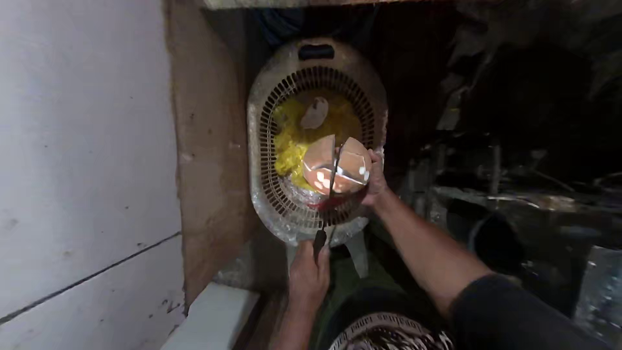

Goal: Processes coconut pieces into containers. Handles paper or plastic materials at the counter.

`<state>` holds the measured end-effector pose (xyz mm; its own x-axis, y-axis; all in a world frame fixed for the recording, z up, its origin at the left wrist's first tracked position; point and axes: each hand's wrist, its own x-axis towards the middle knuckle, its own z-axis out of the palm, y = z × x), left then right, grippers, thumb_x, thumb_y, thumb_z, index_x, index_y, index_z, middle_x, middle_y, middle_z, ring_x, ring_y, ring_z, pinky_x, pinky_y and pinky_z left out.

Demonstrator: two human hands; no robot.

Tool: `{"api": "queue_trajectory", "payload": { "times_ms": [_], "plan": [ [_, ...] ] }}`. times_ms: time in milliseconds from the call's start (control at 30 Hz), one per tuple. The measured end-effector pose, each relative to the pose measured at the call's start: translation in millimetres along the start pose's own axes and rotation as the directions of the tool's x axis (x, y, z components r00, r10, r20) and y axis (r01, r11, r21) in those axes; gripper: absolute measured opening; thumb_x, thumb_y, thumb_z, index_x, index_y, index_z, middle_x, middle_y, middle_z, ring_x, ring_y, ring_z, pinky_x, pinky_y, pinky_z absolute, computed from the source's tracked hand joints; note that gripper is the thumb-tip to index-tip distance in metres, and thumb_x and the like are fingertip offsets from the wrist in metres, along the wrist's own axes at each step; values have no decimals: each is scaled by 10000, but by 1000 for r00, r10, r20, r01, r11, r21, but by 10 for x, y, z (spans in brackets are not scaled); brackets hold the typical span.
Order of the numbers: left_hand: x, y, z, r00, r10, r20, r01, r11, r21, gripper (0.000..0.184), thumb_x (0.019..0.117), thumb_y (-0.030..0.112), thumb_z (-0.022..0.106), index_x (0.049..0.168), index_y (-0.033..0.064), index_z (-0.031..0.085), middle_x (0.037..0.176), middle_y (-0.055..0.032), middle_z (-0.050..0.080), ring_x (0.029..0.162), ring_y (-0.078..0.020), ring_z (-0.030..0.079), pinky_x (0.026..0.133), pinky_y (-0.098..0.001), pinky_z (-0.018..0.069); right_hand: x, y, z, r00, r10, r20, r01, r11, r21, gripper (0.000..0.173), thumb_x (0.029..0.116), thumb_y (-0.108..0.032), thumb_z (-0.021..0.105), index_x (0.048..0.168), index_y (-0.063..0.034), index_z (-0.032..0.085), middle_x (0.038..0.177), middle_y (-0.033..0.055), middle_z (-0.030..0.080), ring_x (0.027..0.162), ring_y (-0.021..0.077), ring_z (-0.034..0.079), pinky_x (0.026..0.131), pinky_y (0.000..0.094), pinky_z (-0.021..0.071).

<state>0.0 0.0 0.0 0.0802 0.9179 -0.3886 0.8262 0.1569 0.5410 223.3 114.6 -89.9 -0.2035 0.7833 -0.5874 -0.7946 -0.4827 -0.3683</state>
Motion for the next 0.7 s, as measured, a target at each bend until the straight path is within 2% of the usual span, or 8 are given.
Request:
{"api": "queue_trajectory", "payload": {
  "times_ms": [67, 133, 267, 333, 467, 567, 633, 700],
  "plan": [
    [161, -19, 44, 987, 118, -111, -123, 992, -34, 435, 1036, 414, 563, 1130, 7, 685, 1358, -161, 625, 1023, -180, 710, 841, -332, 625, 85, 45, 68, 997, 78, 18, -79, 992, 98, 684, 850, -865, 458, 1179, -307, 677, 1024, -26, 733, 910, 134, 715, 736, 379, 618],
    [274, 11, 11, 969, 194, -152, -203, 978, -51, 433, 1043, 412, 575, 1107, -3, 680, 1546, -212, 483, 1115, -209, 704, 898, -336, 617, 84, 135, 33, 993, 117, 32, -121, 980, 155, 737, 815, -898, 462, 1194, -300, 667, 1047, 0, 727, 942, 168, 710, 759, 422, 614],
    [489, 18, -194, 966, 243, -90, -253, 961, -116, 427, 1063, 411, 536, 1093, 8, 675, 1602, -187, 420, 1149, -183, 684, 937, -336, 602, 186, 23, 35, 994, 105, 29, -108, 980, 169, 572, 879, -703, 468, 1152, -240, 666, 1056, 73, 728, 950, 244, 712, 757, 496, 607],
    [551, 5, -269, 960, 271, -67, -278, 949, -150, 429, 1069, 409, 523, 1088, 9, 677, 1590, -170, 449, 1169, -176, 681, 947, -333, 600, 273, -77, 96, 997, 66, 25, -69, 985, 160, 512, 928, -631, 399, 1091, -227, 669, 1002, 70, 740, 902, 230, 723, 719, 469, 614],
    [595, 86, -308, 954, 291, -77, -301, 937, -180, 420, 1069, 385, 525, 1182, 10, 676, 1579, -147, 473, 1113, -148, 699, 917, -318, 610, 315, -192, 258, 995, 98, 17, -99, 990, 97, 822, 938, -833, 138, 1199, -224, 624, 1031, 75, 727, 927, 225, 706, 748, 455, 610],
    [589, 176, -301, 967, 240, -89, -254, 943, -215, 473, 1069, 376, 527, 1356, 10, 612, 1560, -133, 493, 1096, -134, 705, 914, -321, 625, 316, -142, 260, 996, -19, 86, 24, 998, -57, 661, 972, -767, 327, 1203, -230, 636, 1035, 21, 739, 946, 153, 715, 790, 377, 624],
    [580, 171, -285, 974, 205, -98, -223, 943, -245, 489, 1072, 378, 522, 1397, 16, 578, 1547, -125, 503, 1025, -125, 722, 852, -325, 648, 320, -113, 192, 989, -9, 146, 17, 999, -48, 564, 873, -715, 571, 1142, -230, 674, 1001, 19, 746, 912, 144, 723, 770, 374, 628],
    [588, 141, -277, 979, 184, -87, -199, 950, -241, 556, 1078, 403, 506, 1494, 35, 497, 1518, -110, 530, 969, -110, 726, 817, -322, 657, 299, -102, 137, 980, 41, 196, -32, 998, -46, 563, 828, -712, 618, 1118, -234, 691, 981, 18, 743, 890, 143, 723, 748, 381, 623]
  ]
}}
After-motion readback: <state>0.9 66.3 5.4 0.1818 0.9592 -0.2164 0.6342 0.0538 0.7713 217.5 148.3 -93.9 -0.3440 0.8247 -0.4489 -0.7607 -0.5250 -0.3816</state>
